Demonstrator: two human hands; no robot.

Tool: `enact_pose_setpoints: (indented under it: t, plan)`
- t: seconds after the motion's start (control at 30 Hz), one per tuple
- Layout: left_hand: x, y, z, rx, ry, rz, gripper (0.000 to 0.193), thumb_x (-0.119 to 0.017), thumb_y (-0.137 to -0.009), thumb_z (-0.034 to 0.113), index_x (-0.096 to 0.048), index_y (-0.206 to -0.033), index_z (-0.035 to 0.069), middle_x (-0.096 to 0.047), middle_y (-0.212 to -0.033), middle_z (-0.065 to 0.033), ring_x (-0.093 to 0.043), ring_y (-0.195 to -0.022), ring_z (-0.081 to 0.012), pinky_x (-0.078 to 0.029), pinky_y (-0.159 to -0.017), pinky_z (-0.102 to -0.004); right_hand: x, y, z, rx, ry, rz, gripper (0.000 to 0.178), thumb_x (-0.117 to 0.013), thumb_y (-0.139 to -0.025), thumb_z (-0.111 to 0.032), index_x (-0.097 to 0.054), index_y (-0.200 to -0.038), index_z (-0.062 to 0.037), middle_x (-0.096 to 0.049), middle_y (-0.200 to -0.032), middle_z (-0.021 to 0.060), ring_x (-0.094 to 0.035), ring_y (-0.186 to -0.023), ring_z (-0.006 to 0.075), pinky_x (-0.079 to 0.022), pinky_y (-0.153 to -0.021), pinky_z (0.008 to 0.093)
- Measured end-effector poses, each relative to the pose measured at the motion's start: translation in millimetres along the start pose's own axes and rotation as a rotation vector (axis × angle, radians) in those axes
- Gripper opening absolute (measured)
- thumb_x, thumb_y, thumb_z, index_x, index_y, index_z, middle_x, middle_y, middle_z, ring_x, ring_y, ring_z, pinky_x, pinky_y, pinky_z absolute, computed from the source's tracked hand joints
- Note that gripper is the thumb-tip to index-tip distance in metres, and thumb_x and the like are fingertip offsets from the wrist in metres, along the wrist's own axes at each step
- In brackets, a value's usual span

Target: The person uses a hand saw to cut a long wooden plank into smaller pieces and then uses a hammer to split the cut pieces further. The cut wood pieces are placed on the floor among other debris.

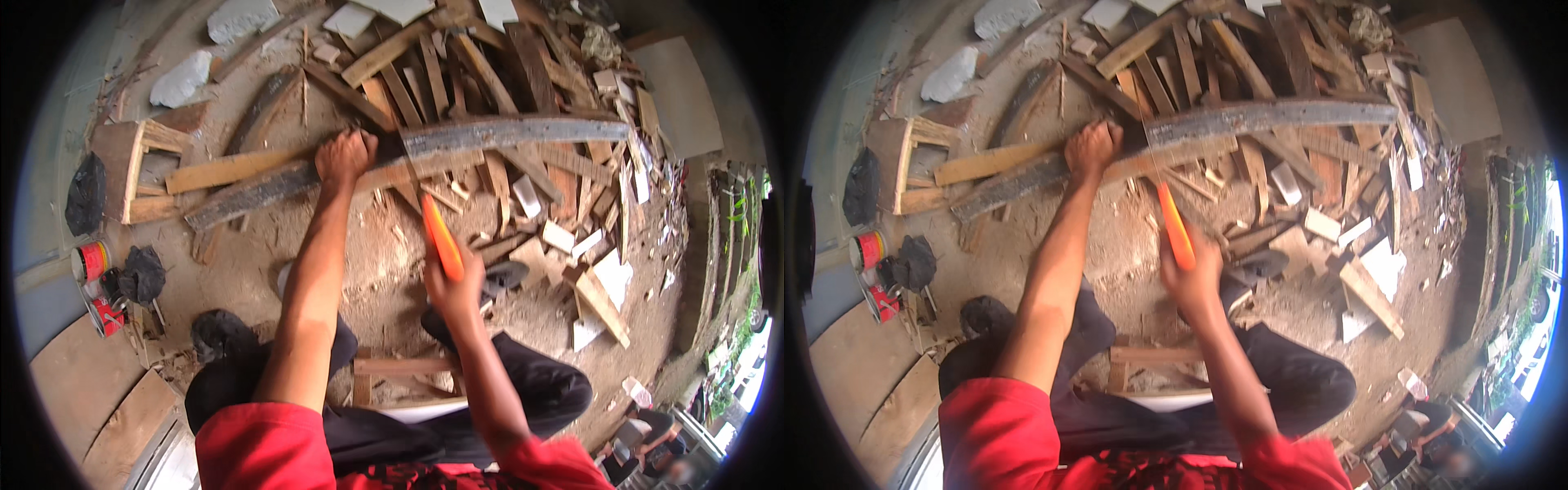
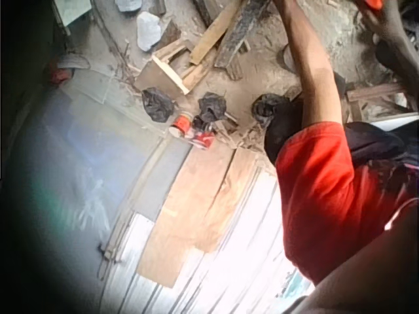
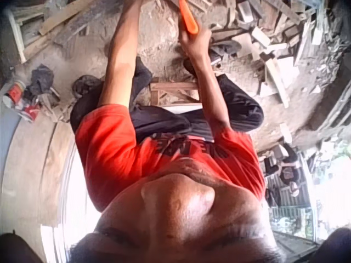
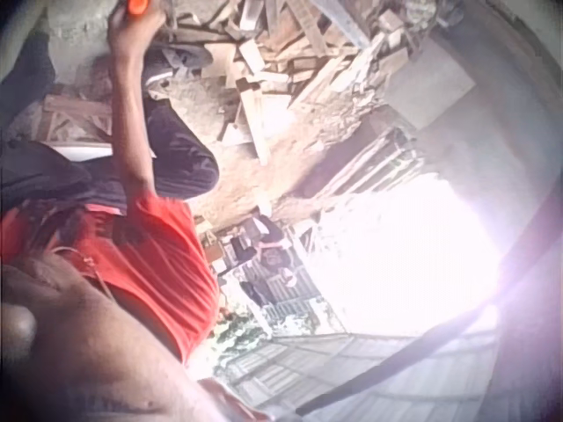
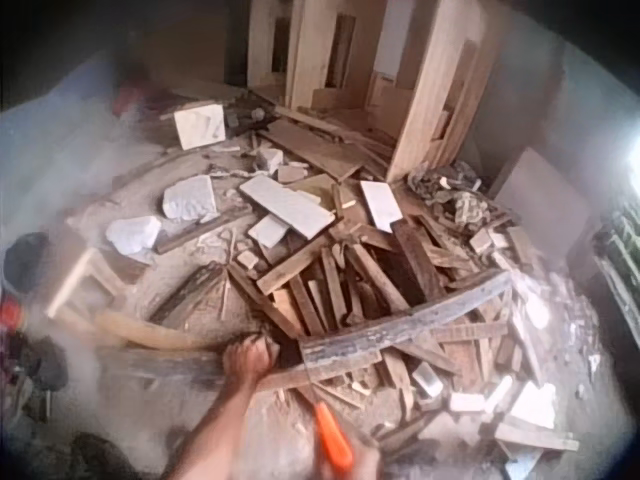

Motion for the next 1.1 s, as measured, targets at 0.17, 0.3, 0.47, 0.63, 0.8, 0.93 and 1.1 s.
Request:
enact_pose_setpoints:
  t: [0.17, 0.3, 0.47, 0.63, 0.8, 0.93, 1.1]
  plan:
    - [9, -10, 8, 0.031, -0.033, -0.131, 0.049, -0.042, -0.094, 0.047, -0.075, -0.094, 0.010, -0.073, -0.097, -0.0177, -0.071, -0.089, -0.0347, -0.056, -0.080, -0.0448, -24, -10, 20, -0.068, 0.005, 0.004, 0.012, -0.067, -0.088, -0.010, -0.062, -0.087, 0.0009, -0.061, -0.064, 0.0196, -0.065, -0.056, 0.0314, -0.050, -0.055, 0.0373]
    - [11, -18, 1, 0.075, -0.047, -0.099, 0.051, -0.038, -0.092, 0.044, -0.076, -0.083, 0.012, -0.073, -0.085, -0.0179, -0.072, -0.076, -0.0361, -0.059, -0.071, -0.0450, 35, 120, 26, -0.189, 0.013, -0.012, 0.011, -0.070, -0.086, -0.008, -0.066, -0.090, 0.0019, -0.065, -0.066, 0.0150, -0.069, -0.059, 0.0220, -0.052, -0.056, 0.0301]
    - [1, -9, 9, -0.053, -0.005, 0.019, 0.049, -0.039, -0.093, 0.042, -0.076, -0.091, 0.009, -0.072, -0.097, -0.0190, -0.072, -0.088, -0.0350, -0.058, -0.074, -0.0464, -13, 0, 24, -0.127, -0.063, 0.036, 0.016, -0.068, -0.089, -0.010, -0.062, -0.083, 0.0032, -0.061, -0.063, 0.0194, -0.063, -0.056, 0.0172, -0.047, -0.052, 0.0335]
    - [7, -19, -4, 0.025, -0.013, -0.125, 0.048, -0.042, -0.092, 0.041, -0.075, -0.088, 0.007, -0.070, -0.083, -0.0240, -0.071, -0.077, -0.0403, -0.057, -0.074, -0.0496, -12, 51, 27, -0.088, -0.057, 0.033, 0.010, -0.069, -0.084, -0.009, -0.063, -0.084, -0.0018, -0.060, -0.064, 0.0181, -0.065, -0.057, 0.0323, -0.048, -0.053, 0.0360]
    - [12, -17, 5, 0.016, 0.000, -0.039, 0.048, -0.037, -0.094, 0.039, -0.075, -0.090, 0.010, -0.072, -0.084, -0.0184, -0.072, -0.079, -0.0362, -0.057, -0.074, -0.0468, 26, 77, 11, -0.070, 0.008, 0.059, 0.013, -0.068, -0.089, -0.008, -0.064, -0.082, 0.0015, -0.060, -0.060, 0.0149, -0.064, -0.054, 0.0172, -0.047, -0.050, 0.0321]
    - [7, -9, 10, -0.023, 0.016, -0.079, 0.045, -0.041, -0.094, 0.043, -0.073, -0.101, 0.012, -0.072, -0.104, -0.0155, -0.070, -0.095, -0.0349, -0.055, -0.085, -0.0455, -25, -27, 17, -0.106, 0.013, -0.001, 0.011, -0.059, -0.095, -0.007, -0.065, -0.092, 0.0014, -0.059, -0.064, 0.0099, -0.056, -0.059, 0.0111, -0.045, -0.054, 0.0316]
    - [10, 0, -7, 0.066, 0.049, -0.199, 0.047, -0.044, -0.092, 0.050, -0.073, -0.102, 0.014, -0.071, -0.108, -0.0138, -0.069, -0.096, -0.0353, -0.055, -0.084, -0.0458, -1, 82, 13, -0.083, -0.077, 0.059, 0.016, -0.072, -0.086, -0.013, -0.061, -0.081, -0.0023, -0.059, -0.063, 0.0192, -0.066, -0.058, 0.0340, -0.050, -0.054, 0.0345]
Point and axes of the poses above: each hand's wrist, its own y-axis away from the middle knuckle, its own x-axis out of the back of the hand, z = x × y, the point moved 4 cm from there along -y, towards the middle knuckle
